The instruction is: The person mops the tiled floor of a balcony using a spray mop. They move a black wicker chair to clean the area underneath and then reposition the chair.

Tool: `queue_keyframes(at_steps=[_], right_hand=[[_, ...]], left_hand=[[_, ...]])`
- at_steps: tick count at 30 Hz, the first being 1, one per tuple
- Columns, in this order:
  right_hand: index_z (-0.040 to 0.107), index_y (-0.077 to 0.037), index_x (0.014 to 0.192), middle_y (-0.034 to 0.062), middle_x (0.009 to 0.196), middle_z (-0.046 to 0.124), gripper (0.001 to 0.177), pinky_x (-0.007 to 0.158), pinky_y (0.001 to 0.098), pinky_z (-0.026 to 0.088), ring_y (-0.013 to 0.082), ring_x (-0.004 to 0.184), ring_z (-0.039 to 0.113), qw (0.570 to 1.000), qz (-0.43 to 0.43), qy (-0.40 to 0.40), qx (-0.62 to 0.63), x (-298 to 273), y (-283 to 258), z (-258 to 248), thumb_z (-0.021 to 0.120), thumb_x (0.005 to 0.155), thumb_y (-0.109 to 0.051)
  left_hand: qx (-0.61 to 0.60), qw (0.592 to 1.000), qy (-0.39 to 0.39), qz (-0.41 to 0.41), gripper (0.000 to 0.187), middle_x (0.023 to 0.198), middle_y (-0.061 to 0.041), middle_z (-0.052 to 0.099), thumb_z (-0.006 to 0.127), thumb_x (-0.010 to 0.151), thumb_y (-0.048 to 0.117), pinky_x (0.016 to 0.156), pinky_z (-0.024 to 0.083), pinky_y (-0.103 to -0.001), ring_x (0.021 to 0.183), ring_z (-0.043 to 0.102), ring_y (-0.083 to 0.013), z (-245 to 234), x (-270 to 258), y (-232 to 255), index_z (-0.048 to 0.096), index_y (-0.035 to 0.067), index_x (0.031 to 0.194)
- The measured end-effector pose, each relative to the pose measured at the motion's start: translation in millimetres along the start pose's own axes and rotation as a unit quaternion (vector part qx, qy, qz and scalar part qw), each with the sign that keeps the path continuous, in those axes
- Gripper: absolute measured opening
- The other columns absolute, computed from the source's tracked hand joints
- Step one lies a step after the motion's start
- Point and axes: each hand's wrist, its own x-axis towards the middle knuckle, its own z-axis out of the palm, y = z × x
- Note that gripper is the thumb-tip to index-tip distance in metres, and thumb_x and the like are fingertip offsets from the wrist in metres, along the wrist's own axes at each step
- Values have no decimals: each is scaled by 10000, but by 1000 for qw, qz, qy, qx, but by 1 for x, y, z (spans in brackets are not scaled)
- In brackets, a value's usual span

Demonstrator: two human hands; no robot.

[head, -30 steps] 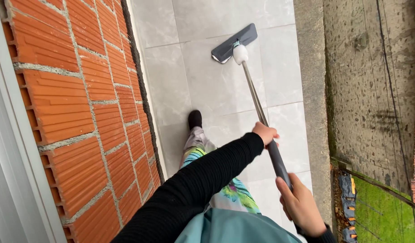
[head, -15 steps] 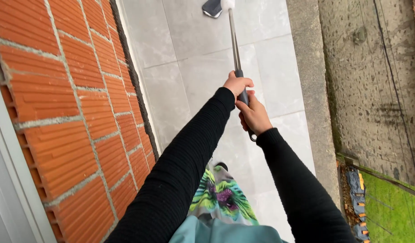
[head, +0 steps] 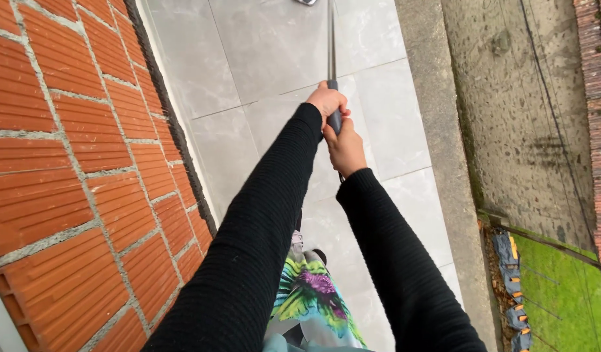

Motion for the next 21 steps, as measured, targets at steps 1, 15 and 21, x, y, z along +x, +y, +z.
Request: queue_keyframes(at_steps=[1, 15, 21], right_hand=[[474, -77, 1263, 293, 1119, 692, 509, 924, 527, 557, 452, 1097, 688, 1000, 11, 8, 1, -2, 7, 1, 532, 1025, -523], [457, -70, 1174, 96, 650, 455, 259, 362, 328, 446, 206, 465, 513, 913, 169, 27, 370, -240, 63, -34, 520, 1081, -303], [443, -105, 1055, 103, 651, 366, 215, 393, 339, 276, 202, 432, 333, 851, 264, 10, 454, -332, 63, -102, 534, 1068, -300]], left_hand=[[-24, 999, -33, -9, 1004, 1017, -245, 630, 712, 529, -113, 688, 624, -546, 786, 723, -413, 3, 0, -5, 393, 61, 1465], [-116, 943, -212, -228, 733, 1217, -283, 558, 609, 807, -93, 697, 582, -720, 915, 731, -480, 94, -161, -71, 273, -73, 1459], [-192, 925, -192, -265, 172, 1048, -260, 614, 483, 803, -121, 600, 617, -630, 872, 735, -450, 158, -235, -115, 505, -147, 972]])
